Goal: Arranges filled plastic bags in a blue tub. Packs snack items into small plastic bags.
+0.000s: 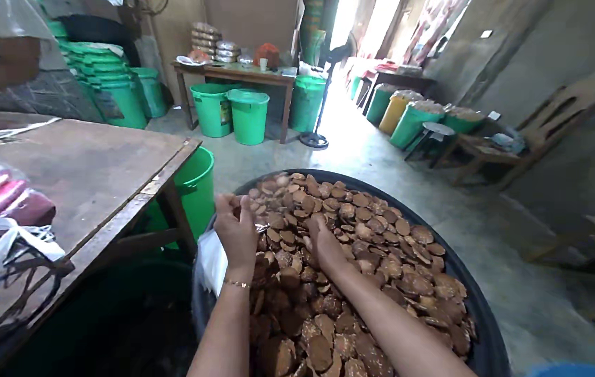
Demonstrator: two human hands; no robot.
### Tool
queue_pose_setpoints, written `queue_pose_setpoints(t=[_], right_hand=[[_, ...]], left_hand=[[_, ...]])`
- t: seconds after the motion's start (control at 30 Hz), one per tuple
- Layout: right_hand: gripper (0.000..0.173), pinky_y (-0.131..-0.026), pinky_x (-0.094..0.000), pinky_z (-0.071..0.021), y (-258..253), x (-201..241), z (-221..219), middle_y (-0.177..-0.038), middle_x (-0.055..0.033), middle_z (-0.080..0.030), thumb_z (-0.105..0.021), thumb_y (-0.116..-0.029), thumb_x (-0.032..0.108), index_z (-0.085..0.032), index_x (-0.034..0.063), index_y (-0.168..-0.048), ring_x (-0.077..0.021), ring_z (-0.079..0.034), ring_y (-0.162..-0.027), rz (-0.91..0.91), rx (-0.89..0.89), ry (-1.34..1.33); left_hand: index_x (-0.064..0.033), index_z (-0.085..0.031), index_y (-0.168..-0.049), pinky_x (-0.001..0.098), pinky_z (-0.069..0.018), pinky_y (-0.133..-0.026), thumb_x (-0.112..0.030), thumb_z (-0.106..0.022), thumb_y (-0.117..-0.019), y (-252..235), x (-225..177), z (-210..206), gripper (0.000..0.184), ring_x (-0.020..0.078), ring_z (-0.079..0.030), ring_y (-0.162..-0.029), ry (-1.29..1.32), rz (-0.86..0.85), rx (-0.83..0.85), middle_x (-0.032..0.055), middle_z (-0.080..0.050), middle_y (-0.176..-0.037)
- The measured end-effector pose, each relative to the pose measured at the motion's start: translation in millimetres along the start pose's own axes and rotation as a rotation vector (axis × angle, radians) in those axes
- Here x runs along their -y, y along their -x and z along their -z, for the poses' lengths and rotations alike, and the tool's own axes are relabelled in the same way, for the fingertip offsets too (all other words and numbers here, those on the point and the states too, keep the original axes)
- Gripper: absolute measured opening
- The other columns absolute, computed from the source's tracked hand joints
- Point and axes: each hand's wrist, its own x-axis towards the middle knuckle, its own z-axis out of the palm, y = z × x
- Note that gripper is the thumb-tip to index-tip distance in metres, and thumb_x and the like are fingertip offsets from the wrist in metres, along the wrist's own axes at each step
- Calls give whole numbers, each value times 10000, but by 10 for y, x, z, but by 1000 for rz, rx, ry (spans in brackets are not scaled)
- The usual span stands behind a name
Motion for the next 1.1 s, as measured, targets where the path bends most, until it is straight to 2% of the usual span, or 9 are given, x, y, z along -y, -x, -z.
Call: queue_pose_setpoints(t=[0.1, 0.23, 0.37, 0.53, 0.63, 0.77, 0.93, 1.03, 1.1], right_hand=[[424, -1041, -483, -508, -83, 66, 9, -1459, -259, -467, -580, -1012, 82, -538, 53, -1432, -401, -554, -1297, 73, 24, 78], [391, -1075, -495, -469, -29, -15, 151, -1387, -199, -605, -540, -1014, 155, -602, 38, -1383, -364, -571, -1299, 241, -38, 80], [436, -1011, -572, -490, 284, 72, 393, -1398, -220, -571, -516, -1039, 244, -537, 45, -1427, -401, -612, -1224, 56, 300, 178], [448, -1075, -544, -450, 243, 88, 357, -1392, -257, -553, -489, -1080, 290, -517, -14, -1409, -401, -564, -1287, 49, 255, -28], [419, -1110, -480, -431, 112, 305, 216, -1380, -254, -559, -528, -1061, 215, -506, -23, -1406, -353, -554, -1298, 69, 183, -365], [430, -1061, -512, -475, 24, 482, 214, -1336, -229, -613, -494, -1070, 202, -457, 36, -1465, -350, -612, -1248, -88, 134, -321], [368, -906, -396, -581, 215, 315, 526, -1353, -208, -518, -421, -1070, 28, -413, -34, -1432, -257, -637, -1123, -223, -174, -1406], [395, -965, -330, -532, 431, 344, 697, -1308, -166, -619, -531, -954, -31, -559, -32, -1348, -183, -635, -1149, 81, -165, -856], [412, -1106, -423, -454, 516, 451, 753, -1379, -181, -624, -545, -959, -6, -597, -6, -1368, -281, -582, -1313, 219, -157, -328]], left_hand=[[71, -604, -1175, 215, -553, -722, -7, -586, -952, 5, 27, 14, 237, 50, -638, -782, 68, -104, 30, 95, -663, -952], [57, -662, -1107, 201, -553, -741, -66, -616, -967, -10, 54, 22, 192, 55, -649, -830, 46, -121, 12, 119, -673, -998], [62, -607, -1199, 222, -541, -755, 12, -600, -922, -19, -21, 62, 281, 86, -624, -855, 29, -127, -40, 160, -624, -1104], [2, -701, -1220, 393, -524, -969, -3, -544, -973, 15, -63, 38, 294, 288, -647, -1161, -199, -350, 29, 194, -660, -1302], [-23, -750, -1155, 501, -513, -961, 33, -574, -939, 55, -43, -44, 284, 355, -670, -1116, -325, -400, 139, 169, -696, -1265], [-61, -792, -1055, 557, -512, -909, 61, -625, -904, 108, -4, -144, 256, 375, -699, -1034, -437, -426, 284, 130, -750, -1154], [-35, -735, -1185, 589, -416, -1060, -62, -552, -1001, 125, -117, -186, 261, 373, -631, -1210, -537, -118, 730, 158, -697, -1269], [26, -620, -1316, 487, -461, -1061, -97, -641, -967, 169, -190, -247, 371, 349, -606, -1217, -429, 0, 841, 228, -607, -1340], [35, -567, -1369, 425, -494, -1041, 19, -647, -908, 243, -206, -275, 468, 338, -598, -1235, -308, -72, 807, 250, -556, -1394]])
